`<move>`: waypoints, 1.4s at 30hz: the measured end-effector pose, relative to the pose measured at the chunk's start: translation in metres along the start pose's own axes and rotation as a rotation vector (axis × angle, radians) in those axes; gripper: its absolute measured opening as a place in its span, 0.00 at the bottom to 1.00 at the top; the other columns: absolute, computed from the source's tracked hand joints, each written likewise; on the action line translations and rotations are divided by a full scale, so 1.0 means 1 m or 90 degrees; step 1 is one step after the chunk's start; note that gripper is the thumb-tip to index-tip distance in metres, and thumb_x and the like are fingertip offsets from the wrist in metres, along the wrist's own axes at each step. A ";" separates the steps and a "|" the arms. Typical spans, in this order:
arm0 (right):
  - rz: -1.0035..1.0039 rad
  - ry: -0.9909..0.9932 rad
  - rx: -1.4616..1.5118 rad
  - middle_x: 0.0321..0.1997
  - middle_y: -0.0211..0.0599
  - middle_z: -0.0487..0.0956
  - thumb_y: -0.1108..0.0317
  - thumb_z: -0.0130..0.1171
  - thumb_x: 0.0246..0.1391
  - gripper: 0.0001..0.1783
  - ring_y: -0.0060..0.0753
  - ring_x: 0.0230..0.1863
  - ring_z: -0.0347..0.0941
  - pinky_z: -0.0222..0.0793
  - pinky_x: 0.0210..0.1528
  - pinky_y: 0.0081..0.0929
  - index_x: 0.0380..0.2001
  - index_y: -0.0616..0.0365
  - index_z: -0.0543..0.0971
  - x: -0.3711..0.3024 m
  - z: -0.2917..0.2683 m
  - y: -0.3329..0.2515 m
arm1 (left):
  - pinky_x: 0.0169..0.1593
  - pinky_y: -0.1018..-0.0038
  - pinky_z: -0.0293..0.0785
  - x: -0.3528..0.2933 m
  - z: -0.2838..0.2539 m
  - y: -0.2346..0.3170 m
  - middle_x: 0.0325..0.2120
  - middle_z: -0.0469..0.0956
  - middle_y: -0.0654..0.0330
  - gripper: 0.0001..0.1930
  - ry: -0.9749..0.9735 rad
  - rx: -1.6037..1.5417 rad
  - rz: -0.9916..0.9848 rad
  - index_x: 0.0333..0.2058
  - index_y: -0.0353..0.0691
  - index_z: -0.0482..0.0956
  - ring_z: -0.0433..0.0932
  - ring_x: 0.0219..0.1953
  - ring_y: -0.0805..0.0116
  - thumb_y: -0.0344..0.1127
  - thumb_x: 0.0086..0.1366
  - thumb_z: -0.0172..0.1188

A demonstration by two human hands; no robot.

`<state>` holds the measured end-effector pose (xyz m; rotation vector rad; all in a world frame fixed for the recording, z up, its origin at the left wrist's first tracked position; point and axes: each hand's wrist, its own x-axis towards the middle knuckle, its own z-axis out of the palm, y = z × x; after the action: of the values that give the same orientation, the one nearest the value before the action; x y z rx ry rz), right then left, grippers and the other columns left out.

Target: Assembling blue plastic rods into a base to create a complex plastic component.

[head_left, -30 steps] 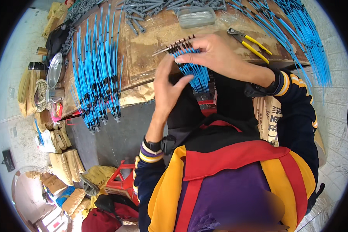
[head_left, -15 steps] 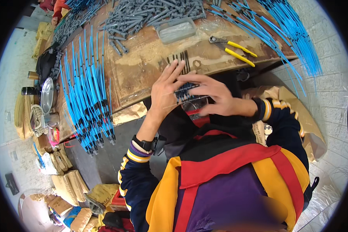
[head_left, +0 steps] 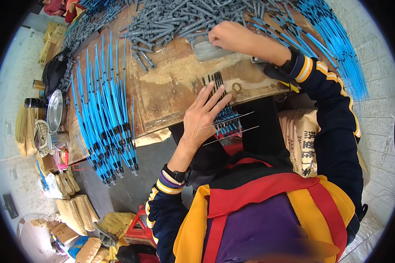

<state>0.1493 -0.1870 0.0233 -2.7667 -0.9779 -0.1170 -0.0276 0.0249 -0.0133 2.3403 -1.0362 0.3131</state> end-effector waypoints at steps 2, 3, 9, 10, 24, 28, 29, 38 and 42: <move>0.012 -0.015 0.024 0.34 0.42 0.79 0.67 0.59 0.50 0.07 0.45 0.37 0.76 0.70 0.36 0.38 0.31 0.58 0.79 0.004 -0.002 -0.004 | 0.66 0.62 0.62 0.000 0.001 -0.001 0.59 0.69 0.61 0.38 0.005 0.001 0.009 0.55 0.49 0.75 0.62 0.65 0.54 0.22 0.37 0.59; 0.026 -0.025 0.041 0.33 0.42 0.78 0.67 0.59 0.50 0.07 0.46 0.37 0.76 0.69 0.36 0.39 0.31 0.57 0.79 0.006 -0.008 -0.006 | 0.66 0.62 0.62 -0.001 0.001 -0.002 0.59 0.69 0.61 0.38 0.000 -0.004 0.005 0.55 0.49 0.75 0.62 0.65 0.54 0.22 0.37 0.59; -0.115 0.229 0.140 0.29 0.42 0.75 0.68 0.56 0.49 0.07 0.48 0.34 0.76 0.71 0.34 0.43 0.31 0.57 0.78 -0.035 -0.020 -0.038 | 0.66 0.62 0.62 -0.001 -0.001 -0.002 0.60 0.69 0.61 0.39 -0.017 0.022 -0.007 0.55 0.49 0.74 0.62 0.65 0.54 0.22 0.37 0.60; -0.111 0.200 0.129 0.31 0.42 0.74 0.69 0.57 0.50 0.09 0.48 0.34 0.75 0.70 0.33 0.42 0.37 0.55 0.77 -0.055 -0.007 -0.043 | 0.66 0.62 0.63 0.001 -0.002 -0.002 0.59 0.69 0.62 0.39 -0.018 0.021 -0.009 0.55 0.50 0.74 0.62 0.65 0.54 0.22 0.37 0.60; -0.062 0.062 0.063 0.36 0.41 0.72 0.74 0.58 0.47 0.24 0.49 0.31 0.74 0.72 0.31 0.40 0.51 0.58 0.74 -0.112 0.010 -0.057 | 0.66 0.62 0.63 0.001 0.002 -0.004 0.59 0.69 0.62 0.39 -0.027 0.041 -0.006 0.55 0.51 0.74 0.62 0.65 0.54 0.23 0.37 0.63; -0.057 0.062 0.049 0.36 0.40 0.72 0.74 0.58 0.46 0.24 0.48 0.32 0.74 0.72 0.31 0.39 0.50 0.58 0.74 -0.111 0.012 -0.058 | 0.66 0.61 0.62 0.001 0.003 -0.004 0.60 0.69 0.61 0.39 -0.019 0.028 -0.008 0.55 0.50 0.74 0.62 0.65 0.54 0.23 0.37 0.63; -0.064 0.060 0.042 0.36 0.40 0.72 0.74 0.59 0.45 0.24 0.47 0.32 0.75 0.72 0.31 0.38 0.50 0.58 0.74 -0.110 0.013 -0.057 | 0.66 0.61 0.62 0.000 0.004 -0.004 0.60 0.69 0.61 0.39 -0.015 0.025 -0.005 0.55 0.50 0.74 0.62 0.65 0.54 0.23 0.37 0.62; -0.175 0.086 0.017 0.36 0.37 0.71 0.72 0.54 0.47 0.12 0.42 0.39 0.75 0.73 0.36 0.36 0.38 0.60 0.74 -0.091 0.022 -0.028 | 0.67 0.61 0.60 -0.001 0.002 -0.004 0.60 0.68 0.59 0.42 -0.034 0.035 -0.008 0.57 0.49 0.72 0.63 0.65 0.57 0.22 0.35 0.62; -0.273 0.112 0.029 0.37 0.38 0.70 0.72 0.52 0.49 0.12 0.42 0.41 0.73 0.73 0.39 0.35 0.39 0.60 0.73 -0.077 0.025 -0.020 | 0.67 0.62 0.60 0.003 0.000 0.002 0.61 0.67 0.57 0.44 -0.019 0.009 -0.029 0.59 0.51 0.71 0.63 0.65 0.57 0.22 0.35 0.62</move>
<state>0.0772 -0.2131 -0.0088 -2.4132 -1.4814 -0.3887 -0.0270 0.0220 -0.0119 2.3836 -0.9967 0.2693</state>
